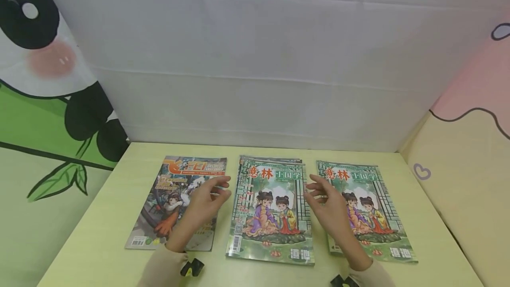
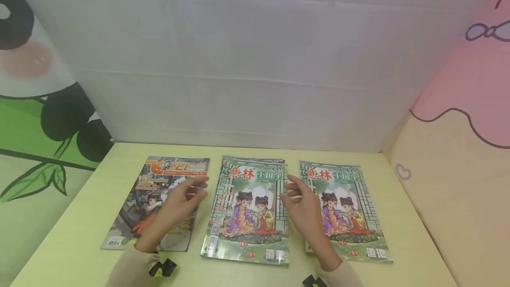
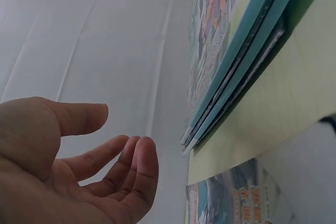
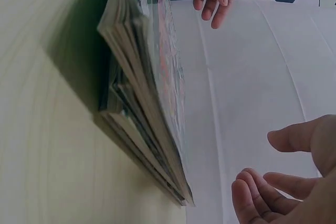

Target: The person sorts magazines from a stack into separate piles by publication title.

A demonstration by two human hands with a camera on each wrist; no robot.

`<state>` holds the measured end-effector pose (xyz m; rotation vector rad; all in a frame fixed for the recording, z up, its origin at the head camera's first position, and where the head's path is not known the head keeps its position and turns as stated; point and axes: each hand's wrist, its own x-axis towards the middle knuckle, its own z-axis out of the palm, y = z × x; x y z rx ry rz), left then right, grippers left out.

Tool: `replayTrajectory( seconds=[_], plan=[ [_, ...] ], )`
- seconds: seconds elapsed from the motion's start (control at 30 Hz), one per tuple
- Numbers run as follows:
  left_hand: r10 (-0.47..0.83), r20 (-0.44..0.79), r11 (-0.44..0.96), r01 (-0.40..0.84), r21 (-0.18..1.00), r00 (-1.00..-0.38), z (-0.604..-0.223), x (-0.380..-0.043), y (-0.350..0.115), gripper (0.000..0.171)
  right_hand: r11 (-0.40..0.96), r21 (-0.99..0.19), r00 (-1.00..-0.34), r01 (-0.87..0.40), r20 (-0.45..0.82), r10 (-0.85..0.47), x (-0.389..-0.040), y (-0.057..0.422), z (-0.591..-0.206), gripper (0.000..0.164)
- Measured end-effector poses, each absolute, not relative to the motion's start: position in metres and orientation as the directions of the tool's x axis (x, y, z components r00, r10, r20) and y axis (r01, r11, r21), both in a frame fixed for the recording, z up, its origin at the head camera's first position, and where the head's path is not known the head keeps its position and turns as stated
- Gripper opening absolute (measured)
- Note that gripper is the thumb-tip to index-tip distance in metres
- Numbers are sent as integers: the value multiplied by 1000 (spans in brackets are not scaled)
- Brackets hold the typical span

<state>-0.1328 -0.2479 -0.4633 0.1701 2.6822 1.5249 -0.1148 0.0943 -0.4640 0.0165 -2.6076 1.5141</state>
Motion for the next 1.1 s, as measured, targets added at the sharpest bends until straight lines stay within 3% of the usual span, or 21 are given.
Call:
replayTrajectory(
  seconds=[0.27, 0.47, 0.77, 1.1],
  plan=[
    [83, -38, 479, 6, 878, -996, -487, -135, -240, 39, 511, -859, -998, 27, 1, 56, -123, 100, -480, 60],
    [91, -90, 493, -34, 870, -992, -494, -132, -235, 33, 537, -842, -999, 40, -14, 53, -125, 103, -488, 60],
    [124, -84, 474, -15, 880, -989, -497, -130, -231, 39, 563, -820, -994, 103, -105, 30, -127, 105, -496, 64],
    [118, -88, 509, -15, 861, -989, -495, -127, -228, 43, 579, -812, -994, 75, -106, -20, -127, 107, -503, 51]
  ],
)
